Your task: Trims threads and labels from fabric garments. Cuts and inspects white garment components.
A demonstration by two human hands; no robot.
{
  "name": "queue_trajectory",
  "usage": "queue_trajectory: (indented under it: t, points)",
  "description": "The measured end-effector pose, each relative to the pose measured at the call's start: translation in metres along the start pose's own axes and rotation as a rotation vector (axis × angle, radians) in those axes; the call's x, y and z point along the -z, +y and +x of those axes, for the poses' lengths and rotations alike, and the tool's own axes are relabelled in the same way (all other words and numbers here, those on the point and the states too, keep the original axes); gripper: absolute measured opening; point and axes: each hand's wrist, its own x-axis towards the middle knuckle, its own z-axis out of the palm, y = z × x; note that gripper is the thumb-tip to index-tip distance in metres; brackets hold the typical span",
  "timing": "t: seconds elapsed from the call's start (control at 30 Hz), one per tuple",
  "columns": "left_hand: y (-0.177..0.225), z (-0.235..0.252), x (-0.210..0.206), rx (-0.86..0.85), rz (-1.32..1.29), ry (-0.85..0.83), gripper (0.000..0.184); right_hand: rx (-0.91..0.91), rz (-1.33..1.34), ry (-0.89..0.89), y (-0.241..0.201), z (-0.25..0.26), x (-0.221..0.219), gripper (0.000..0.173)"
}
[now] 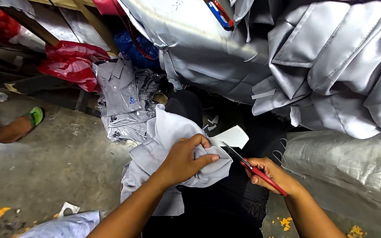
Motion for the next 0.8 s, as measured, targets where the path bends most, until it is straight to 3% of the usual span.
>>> queue_trajectory:
  t: [0.1,0.23,0.33,0.4,0.47,0.57,0.67,0.73,0.8]
  points:
    - [0.004,0.004,0.0,-0.015,0.04,0.014,0.031,-0.028,-0.007,-0.032,-0.001,-0.002,0.002,0.063]
    - [0.008,0.009,0.004,-0.087,0.086,0.18,0.019,-0.167,-0.082,-0.079,-0.004,-0.032,0.028,0.068]
    - [0.011,0.011,0.004,-0.201,0.165,0.197,0.017,-0.212,-0.063,0.186,-0.006,-0.064,0.047,0.053]
    - [0.017,0.016,-0.001,-0.294,0.273,0.179,0.014,-0.144,-0.067,0.468,-0.02,-0.061,0.043,0.036]
    - [0.028,0.026,-0.01,-0.384,0.383,0.17,0.01,-0.018,-0.081,0.604,-0.046,-0.042,0.032,0.032]
    - [0.051,0.042,-0.02,-0.496,0.481,0.177,0.008,0.15,-0.173,0.626,-0.078,-0.001,0.012,0.038]
    - [0.071,0.048,-0.017,-0.567,0.505,0.253,0.005,0.194,-0.256,0.639,-0.088,0.03,0.001,0.017]
    - [0.071,0.047,-0.009,-0.547,0.43,0.278,0.011,0.241,-0.222,0.664,-0.086,0.039,0.001,0.009]
    - [0.061,0.042,-0.003,-0.418,0.289,0.249,0.025,0.31,-0.103,0.684,-0.08,0.041,0.0,0.007]
